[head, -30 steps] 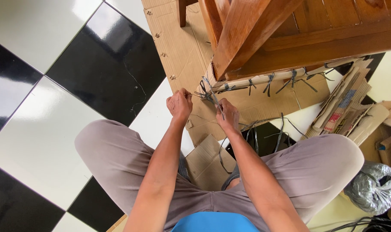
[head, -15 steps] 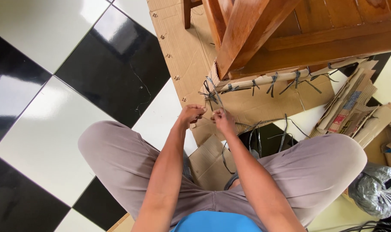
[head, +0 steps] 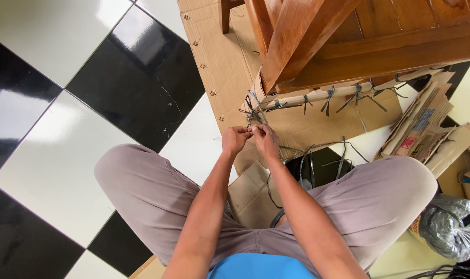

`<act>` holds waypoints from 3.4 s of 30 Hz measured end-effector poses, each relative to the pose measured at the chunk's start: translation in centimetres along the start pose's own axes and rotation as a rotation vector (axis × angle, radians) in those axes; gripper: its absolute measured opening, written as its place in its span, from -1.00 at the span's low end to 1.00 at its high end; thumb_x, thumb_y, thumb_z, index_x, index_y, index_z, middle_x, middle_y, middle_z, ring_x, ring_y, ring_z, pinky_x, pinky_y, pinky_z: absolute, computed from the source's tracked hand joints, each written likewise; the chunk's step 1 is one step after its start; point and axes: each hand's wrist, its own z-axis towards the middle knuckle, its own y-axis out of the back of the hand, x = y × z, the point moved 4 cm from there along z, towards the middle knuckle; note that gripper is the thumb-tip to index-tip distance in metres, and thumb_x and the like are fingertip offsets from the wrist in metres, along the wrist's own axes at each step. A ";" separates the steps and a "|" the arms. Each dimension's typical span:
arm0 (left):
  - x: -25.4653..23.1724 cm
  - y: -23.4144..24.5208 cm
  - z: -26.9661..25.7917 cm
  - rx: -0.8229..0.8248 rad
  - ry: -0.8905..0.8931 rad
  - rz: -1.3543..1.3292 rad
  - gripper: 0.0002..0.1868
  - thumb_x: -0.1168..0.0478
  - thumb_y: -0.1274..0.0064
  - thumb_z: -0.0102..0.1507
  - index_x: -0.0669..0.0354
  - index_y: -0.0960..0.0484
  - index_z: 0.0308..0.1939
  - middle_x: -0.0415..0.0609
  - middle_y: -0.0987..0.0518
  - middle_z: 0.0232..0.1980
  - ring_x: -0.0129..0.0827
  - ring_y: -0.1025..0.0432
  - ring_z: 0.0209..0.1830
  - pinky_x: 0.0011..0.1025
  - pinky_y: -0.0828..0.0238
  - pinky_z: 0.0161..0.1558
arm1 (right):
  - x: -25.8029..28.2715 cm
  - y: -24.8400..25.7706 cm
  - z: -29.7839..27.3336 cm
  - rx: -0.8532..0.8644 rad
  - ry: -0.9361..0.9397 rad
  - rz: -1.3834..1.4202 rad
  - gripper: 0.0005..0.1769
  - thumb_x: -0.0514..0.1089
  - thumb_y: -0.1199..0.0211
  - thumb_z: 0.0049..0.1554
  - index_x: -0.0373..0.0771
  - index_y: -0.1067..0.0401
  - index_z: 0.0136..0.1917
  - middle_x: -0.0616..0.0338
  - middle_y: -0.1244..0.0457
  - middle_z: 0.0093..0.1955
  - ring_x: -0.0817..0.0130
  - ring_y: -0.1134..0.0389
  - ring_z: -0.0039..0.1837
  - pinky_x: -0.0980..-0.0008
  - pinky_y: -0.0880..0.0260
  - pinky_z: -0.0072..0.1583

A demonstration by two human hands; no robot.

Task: Wrap furniture legs with cardboard and secure them with ties.

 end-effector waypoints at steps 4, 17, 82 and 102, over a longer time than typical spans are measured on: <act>0.5 0.2 0.1 -0.009 -0.003 0.007 -0.79 -0.03 -0.22 0.12 -0.24 -0.82 -0.19 -0.12 -0.72 -0.38 -0.03 -0.60 -0.12 -0.18 -0.50 -0.07 | -1.1 -1.3 2.4 0.048 0.031 -0.015 -0.56 0.39 -0.34 0.08 0.18 -0.61 0.09 0.20 -0.45 0.03 0.09 -0.45 0.20 0.09 -0.42 0.30; -1.2 2.6 -0.6 0.052 -0.021 0.051 -0.83 0.09 -0.12 0.21 -0.11 -0.66 -0.13 -0.23 -0.73 -0.35 -0.37 -0.65 -0.22 -0.32 -0.47 0.03 | 3.7 1.1 -0.9 0.024 0.483 -0.193 -0.77 -0.03 -0.12 0.26 0.11 -0.55 0.13 0.15 -0.45 0.02 0.06 -0.46 0.14 0.06 -0.44 0.18; -0.7 0.7 6.6 -0.251 0.012 -0.222 -0.77 0.02 -0.04 0.24 -0.07 -0.77 -0.35 -0.21 -0.65 -0.52 -0.34 -0.58 -0.41 -0.32 -0.45 -0.20 | 0.0 1.4 1.6 -0.135 0.179 -0.082 -0.79 0.08 -0.40 0.08 -0.07 -0.59 -0.14 0.12 -0.43 -0.28 0.03 -0.51 -0.08 0.02 -0.51 -0.01; -2.1 -0.8 3.7 -0.189 0.225 -0.788 -0.76 0.11 0.04 0.30 0.18 -0.64 -0.25 -0.17 -0.56 -0.42 -0.55 -0.49 -0.47 -0.59 -0.56 -0.37 | 1.0 0.5 -3.1 -0.026 0.153 -0.072 -0.84 0.05 -0.18 0.23 0.01 -0.50 -0.06 0.20 -0.45 -0.22 -0.05 -0.49 0.00 -0.05 -0.42 0.08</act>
